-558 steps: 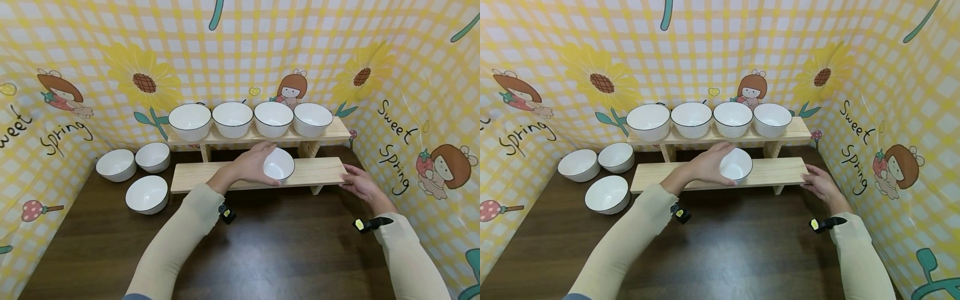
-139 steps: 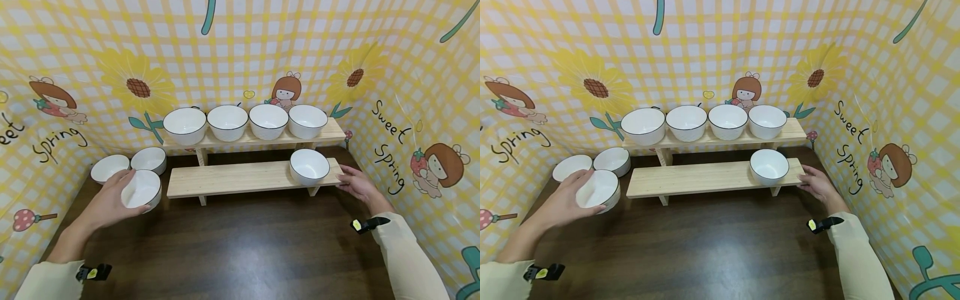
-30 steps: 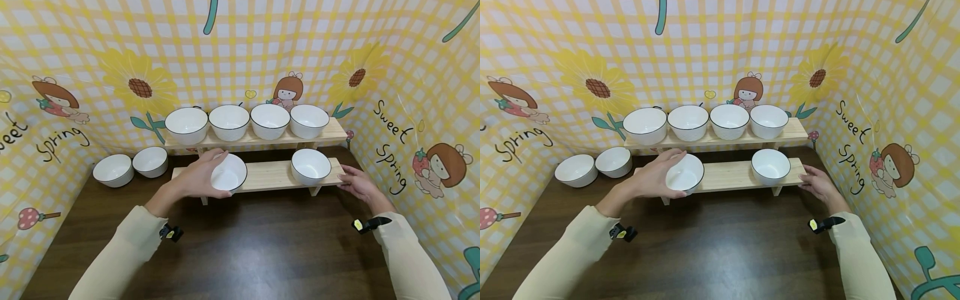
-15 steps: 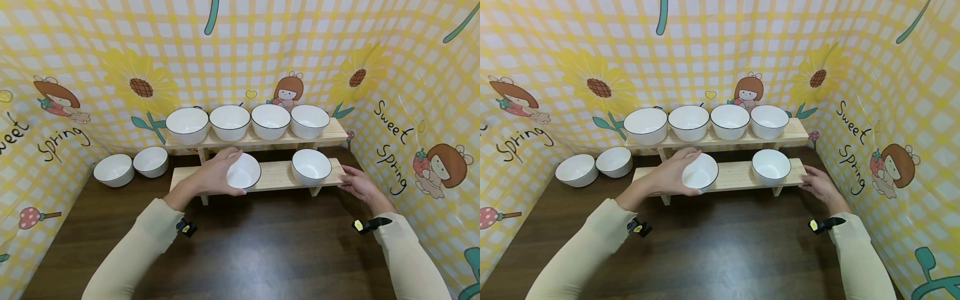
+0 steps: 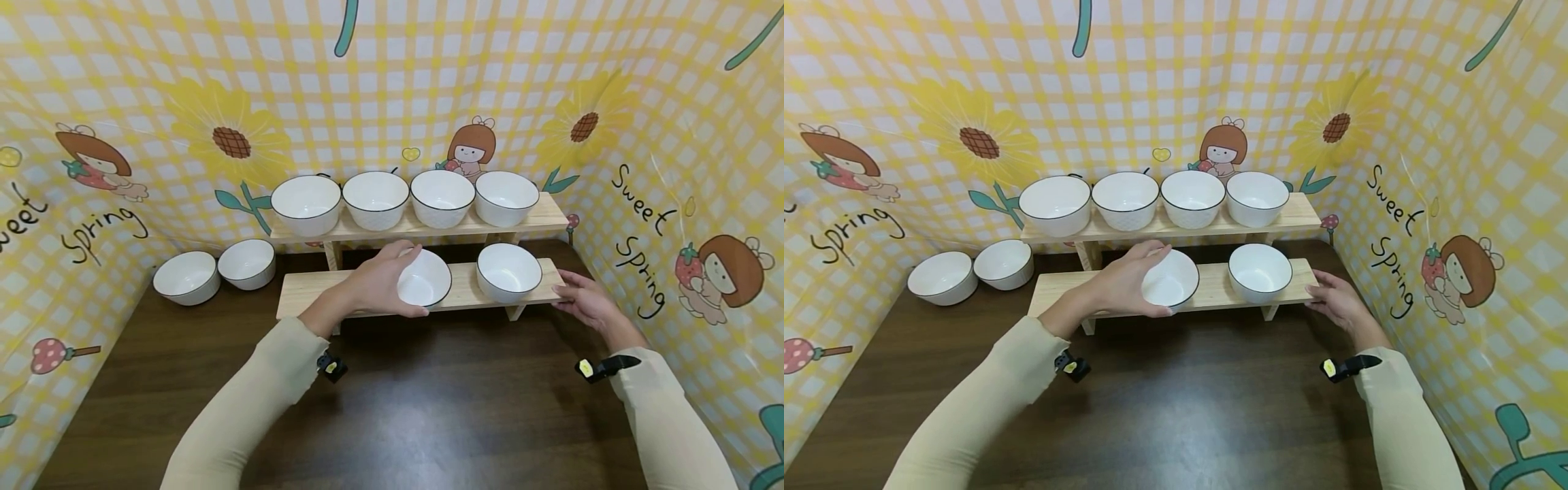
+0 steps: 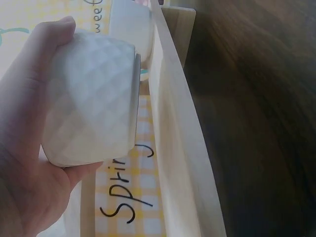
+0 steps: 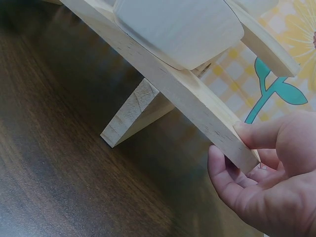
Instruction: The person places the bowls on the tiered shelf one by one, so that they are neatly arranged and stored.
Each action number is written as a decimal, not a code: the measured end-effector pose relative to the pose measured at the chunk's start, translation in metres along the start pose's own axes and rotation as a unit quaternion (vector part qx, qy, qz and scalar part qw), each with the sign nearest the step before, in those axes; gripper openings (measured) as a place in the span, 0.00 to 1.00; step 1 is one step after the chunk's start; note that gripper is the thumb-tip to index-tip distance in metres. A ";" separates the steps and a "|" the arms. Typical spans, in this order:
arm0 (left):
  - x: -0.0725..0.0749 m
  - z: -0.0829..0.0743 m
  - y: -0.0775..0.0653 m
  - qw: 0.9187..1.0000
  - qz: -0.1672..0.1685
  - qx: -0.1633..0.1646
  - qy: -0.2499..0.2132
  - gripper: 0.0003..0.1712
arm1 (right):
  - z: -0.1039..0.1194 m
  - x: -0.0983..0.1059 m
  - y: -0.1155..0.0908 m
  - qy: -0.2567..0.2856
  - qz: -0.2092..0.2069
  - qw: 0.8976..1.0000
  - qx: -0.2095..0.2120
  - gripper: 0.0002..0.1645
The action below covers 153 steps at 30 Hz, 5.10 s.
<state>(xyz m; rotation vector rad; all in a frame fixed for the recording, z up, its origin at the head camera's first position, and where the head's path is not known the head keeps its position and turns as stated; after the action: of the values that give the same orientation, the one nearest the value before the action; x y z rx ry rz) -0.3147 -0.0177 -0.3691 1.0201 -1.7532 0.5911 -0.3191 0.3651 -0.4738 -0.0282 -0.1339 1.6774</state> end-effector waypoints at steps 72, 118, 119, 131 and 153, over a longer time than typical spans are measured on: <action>-0.047 -0.016 0.054 0.997 -0.012 0.069 0.028 0.71 | -0.001 0.000 0.000 0.005 -0.004 1.000 -0.006 0.43; 0.005 -0.008 -0.036 0.984 -0.028 -0.077 0.160 0.52 | -0.001 0.000 0.000 0.010 0.002 1.000 0.003 0.43; 0.006 -0.005 -0.038 0.984 -0.029 -0.072 0.158 0.51 | -0.001 0.000 0.000 0.011 0.002 1.000 0.002 0.44; 0.029 0.034 -0.068 0.988 -0.058 -0.020 0.140 0.51 | 0.001 0.000 0.000 0.003 0.001 1.000 0.003 0.43; 0.057 0.108 -0.130 0.983 -0.159 0.038 0.083 0.45 | 0.000 0.000 0.000 0.005 0.000 1.000 0.006 0.43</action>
<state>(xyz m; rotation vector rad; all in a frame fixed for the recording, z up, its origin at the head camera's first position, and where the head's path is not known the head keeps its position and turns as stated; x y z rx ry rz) -0.2686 -0.1902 -0.3677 1.2382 -1.3950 0.5238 -0.3193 0.3654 -0.4736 -0.0263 -0.1159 1.6775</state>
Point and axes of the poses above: each hand's wrist, its own y-axis towards the middle knuckle, its own x-axis out of the back of the hand, z = x × y, the point moved 7 cm from there along y, towards the middle knuckle, and after that the axes turned 11 degrees about x, right-handed, at the moved point
